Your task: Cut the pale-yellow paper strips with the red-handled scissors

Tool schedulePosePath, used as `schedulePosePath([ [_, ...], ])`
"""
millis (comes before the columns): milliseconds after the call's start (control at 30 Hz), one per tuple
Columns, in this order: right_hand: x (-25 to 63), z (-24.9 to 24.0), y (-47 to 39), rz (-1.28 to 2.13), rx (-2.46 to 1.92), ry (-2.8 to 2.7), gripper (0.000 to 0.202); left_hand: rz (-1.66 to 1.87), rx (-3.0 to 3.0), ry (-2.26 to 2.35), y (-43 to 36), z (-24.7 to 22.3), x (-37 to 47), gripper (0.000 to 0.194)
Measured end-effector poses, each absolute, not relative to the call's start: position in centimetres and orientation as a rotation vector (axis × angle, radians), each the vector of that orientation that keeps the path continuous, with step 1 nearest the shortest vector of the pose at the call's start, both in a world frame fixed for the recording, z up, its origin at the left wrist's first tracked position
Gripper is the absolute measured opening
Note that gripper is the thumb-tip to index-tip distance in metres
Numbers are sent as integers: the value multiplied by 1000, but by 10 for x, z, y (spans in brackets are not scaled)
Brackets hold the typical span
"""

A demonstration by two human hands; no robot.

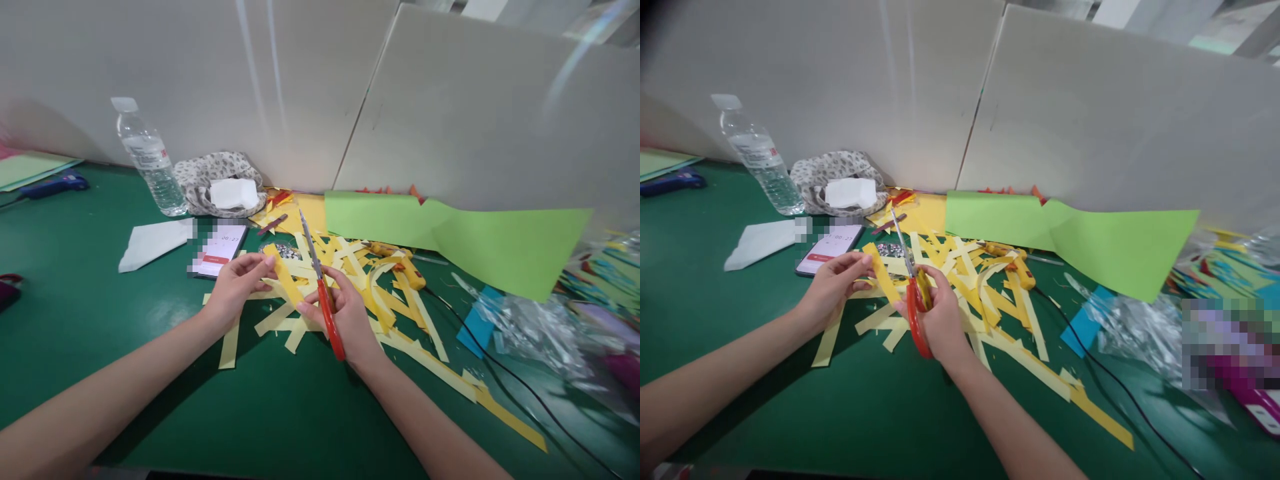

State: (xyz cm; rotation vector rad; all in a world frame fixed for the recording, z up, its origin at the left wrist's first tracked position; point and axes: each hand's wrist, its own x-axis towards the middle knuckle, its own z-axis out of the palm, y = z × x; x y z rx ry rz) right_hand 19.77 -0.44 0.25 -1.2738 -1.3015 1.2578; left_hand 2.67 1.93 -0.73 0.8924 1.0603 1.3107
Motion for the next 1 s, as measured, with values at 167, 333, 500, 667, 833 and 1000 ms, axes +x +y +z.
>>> schedulePosePath([
  [167, 199, -1, -2, 1245, -1255, -1224, 64, 1007, 1054, 1003, 12, -9, 34, 22],
  [333, 201, -2, -2, 1254, -1231, -1204, 64, 894, 1154, 955, 7, -8, 36, 20],
  [500, 201, -2, -4, 1263, -1258, -1243, 65, 936, 1139, 972, 11, -6, 33, 17],
  [667, 199, -2, -3, 1212, -1262, -1248, 65, 962, 1109, 989, 11, -7, 33, 18],
  [833, 197, 2, -8, 1179, -1268, -1342, 62, 1009, 1095, 977, 13, -11, 33, 17],
  [1000, 197, 1, -12, 1043, -1270, -1492, 56, 1041, 1059, 951, 14, -12, 31, 15],
])
